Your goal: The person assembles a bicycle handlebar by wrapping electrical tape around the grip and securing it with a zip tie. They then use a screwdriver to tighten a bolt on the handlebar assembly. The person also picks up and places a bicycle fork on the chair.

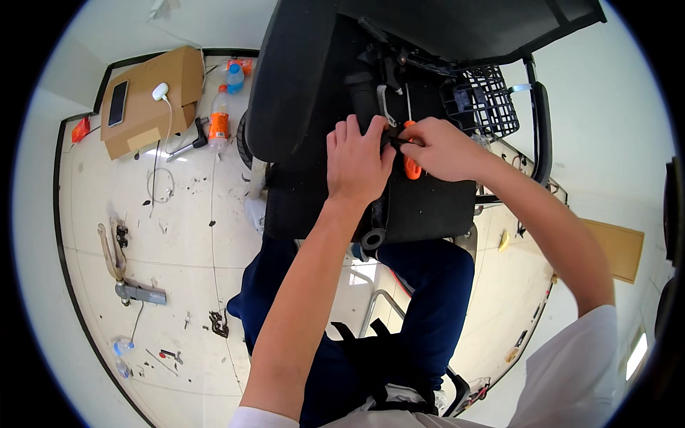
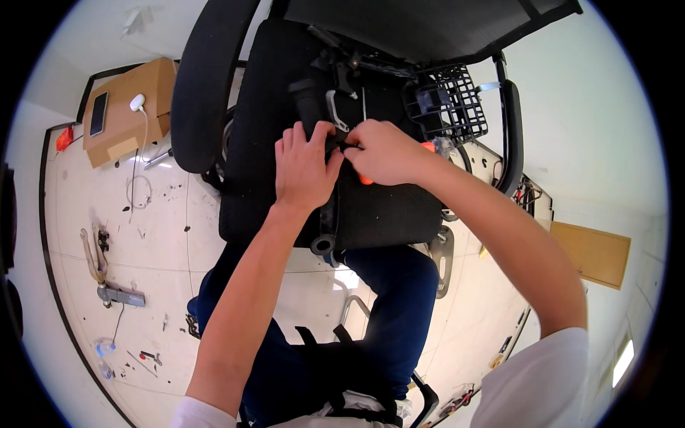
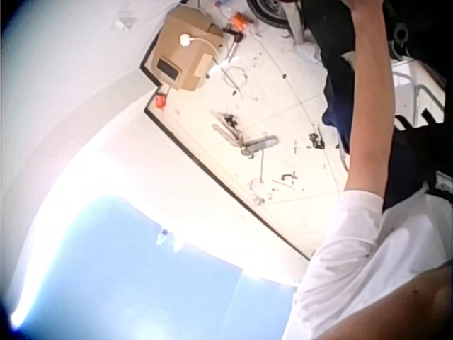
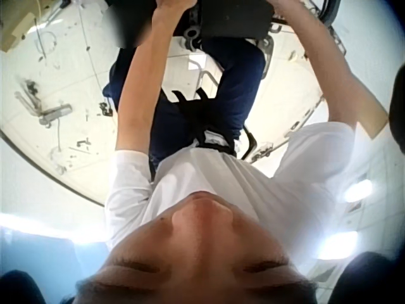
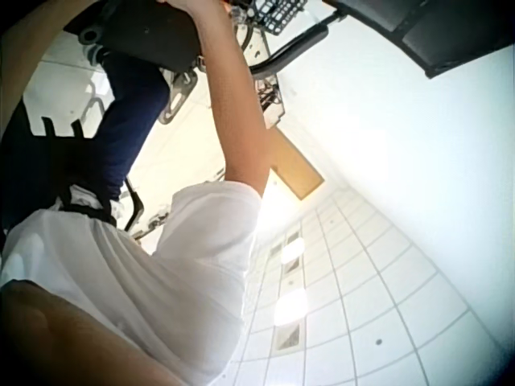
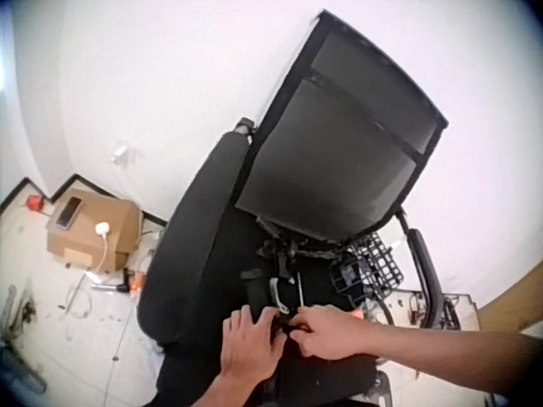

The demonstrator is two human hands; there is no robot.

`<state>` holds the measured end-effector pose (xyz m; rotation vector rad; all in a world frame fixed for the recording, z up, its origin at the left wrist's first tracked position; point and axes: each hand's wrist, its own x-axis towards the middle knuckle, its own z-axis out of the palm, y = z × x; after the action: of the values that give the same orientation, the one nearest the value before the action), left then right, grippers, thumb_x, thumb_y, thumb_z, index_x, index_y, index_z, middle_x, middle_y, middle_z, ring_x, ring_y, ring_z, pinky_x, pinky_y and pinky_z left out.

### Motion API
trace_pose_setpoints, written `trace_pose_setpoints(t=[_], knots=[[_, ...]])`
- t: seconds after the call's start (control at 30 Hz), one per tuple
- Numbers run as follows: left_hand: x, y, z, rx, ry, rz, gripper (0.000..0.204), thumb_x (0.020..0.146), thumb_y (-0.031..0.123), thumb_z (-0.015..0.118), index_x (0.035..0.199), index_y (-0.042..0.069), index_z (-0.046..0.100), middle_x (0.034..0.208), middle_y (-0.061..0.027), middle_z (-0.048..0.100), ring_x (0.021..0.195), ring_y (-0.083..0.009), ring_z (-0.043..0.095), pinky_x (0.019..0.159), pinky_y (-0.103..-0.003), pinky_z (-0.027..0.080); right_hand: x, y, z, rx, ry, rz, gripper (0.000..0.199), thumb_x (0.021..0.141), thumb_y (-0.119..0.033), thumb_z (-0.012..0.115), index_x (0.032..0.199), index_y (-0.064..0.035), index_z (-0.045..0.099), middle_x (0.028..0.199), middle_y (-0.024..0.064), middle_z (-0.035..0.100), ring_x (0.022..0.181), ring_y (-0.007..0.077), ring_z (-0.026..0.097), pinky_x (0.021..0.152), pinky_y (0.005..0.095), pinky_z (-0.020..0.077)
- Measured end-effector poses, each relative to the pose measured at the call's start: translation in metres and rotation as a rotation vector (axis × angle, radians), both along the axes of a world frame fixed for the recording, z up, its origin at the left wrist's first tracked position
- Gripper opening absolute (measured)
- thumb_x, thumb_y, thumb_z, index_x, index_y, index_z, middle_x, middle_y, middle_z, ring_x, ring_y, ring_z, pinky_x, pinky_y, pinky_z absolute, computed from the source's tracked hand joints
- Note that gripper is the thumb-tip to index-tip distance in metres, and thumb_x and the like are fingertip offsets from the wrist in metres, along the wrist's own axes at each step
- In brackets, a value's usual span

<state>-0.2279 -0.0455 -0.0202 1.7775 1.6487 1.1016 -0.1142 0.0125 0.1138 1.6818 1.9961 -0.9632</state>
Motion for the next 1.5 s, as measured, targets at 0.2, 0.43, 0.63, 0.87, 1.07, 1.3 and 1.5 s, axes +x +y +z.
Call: trace_pose_setpoints(t=[0.2, 0.43, 0.63, 0.87, 1.07, 1.3, 1.5], knots=[[0.007, 0.002, 0.006, -0.009, 0.002, 0.005, 0.031, 0.083, 0.020, 0.067, 0.110, 0.013, 0.055, 0.098, -0.0125, 0.053, 0.097, -0.0316, 0.051, 0.087, -0.042, 0.039, 0.025, -0.019, 0.007, -0.305, 0.598, -0.880, 0.028, 0.097, -0.012, 0.055, 0.119, 0.0038, 0.061, 0.069, -0.0039, 0.042, 0.049, 0.0036, 0.027, 0.042, 0.0215, 0.0213], [0.006, 0.003, 0.005, -0.004, -0.010, 0.011, 0.030, 0.082, 0.019, 0.068, 0.109, 0.013, 0.055, 0.099, -0.0121, 0.053, 0.097, -0.0311, 0.051, 0.087, -0.042, 0.039, 0.015, -0.027, 0.000, -0.040, 0.313, -0.710, 0.027, 0.098, -0.026, 0.059, 0.087, -0.0013, 0.061, 0.053, -0.0077, 0.031, 0.041, 0.0053, 0.021, 0.039, 0.0246, 0.0165], [-0.001, 0.002, -0.002, 0.010, -0.032, 0.026, 0.031, 0.080, 0.018, 0.070, 0.108, 0.012, 0.057, 0.097, -0.0128, 0.053, 0.094, -0.0303, 0.051, 0.086, -0.041, 0.040, 0.015, -0.014, 0.005, -0.390, 0.438, -0.845, 0.038, 0.099, -0.035, 0.058, 0.085, 0.0002, 0.059, 0.051, -0.0058, 0.031, 0.039, 0.0076, 0.027, 0.036, 0.0259, 0.0221], [-0.004, 0.001, -0.009, 0.005, -0.005, 0.010, 0.032, 0.081, 0.019, 0.069, 0.109, 0.013, 0.056, 0.098, -0.0122, 0.053, 0.097, -0.0311, 0.051, 0.086, -0.042, 0.039, 0.014, -0.027, -0.020, 0.088, 0.144, -0.341, 0.041, 0.100, -0.026, 0.053, 0.078, 0.0071, 0.060, 0.051, 0.0100, 0.047, 0.042, 0.0224, 0.044, 0.046, 0.0373, 0.0395], [-0.005, 0.000, -0.011, 0.006, -0.009, 0.024, 0.030, 0.081, 0.019, 0.068, 0.108, 0.013, 0.056, 0.097, -0.0123, 0.053, 0.095, -0.0306, 0.051, 0.086, -0.041, 0.039, 0.010, -0.026, -0.018, 0.248, 0.033, -0.003, 0.036, 0.099, -0.020, 0.051, 0.078, 0.0084, 0.060, 0.063, 0.0205, 0.058, 0.054, 0.0333, 0.057, 0.056, 0.0416, 0.0436], [-0.002, 0.004, -0.008, -0.004, -0.034, 0.019, 0.030, 0.081, 0.019, 0.068, 0.108, 0.012, 0.056, 0.097, -0.0118, 0.053, 0.095, -0.0301, 0.051, 0.086, -0.041, 0.039, 0.025, -0.020, -0.020, 0.404, -0.018, 0.330, 0.029, 0.098, -0.021, 0.055, 0.087, 0.0056, 0.061, 0.060, 0.0196, 0.060, 0.055, 0.0377, 0.062, 0.053, 0.0427, 0.0488], [0.000, 0.005, -0.002, -0.029, -0.032, -0.001, 0.030, 0.082, 0.019, 0.068, 0.109, 0.013, 0.056, 0.097, -0.0117, 0.053, 0.096, -0.0302, 0.051, 0.086, -0.041, 0.039, 0.030, 0.008, 0.003, 0.412, -0.297, 0.983, 0.030, 0.099, -0.026, 0.054, 0.089, 0.0018, 0.056, 0.054, 0.0134, 0.060, 0.051, 0.0328, 0.064, 0.050, 0.0383, 0.0518]])
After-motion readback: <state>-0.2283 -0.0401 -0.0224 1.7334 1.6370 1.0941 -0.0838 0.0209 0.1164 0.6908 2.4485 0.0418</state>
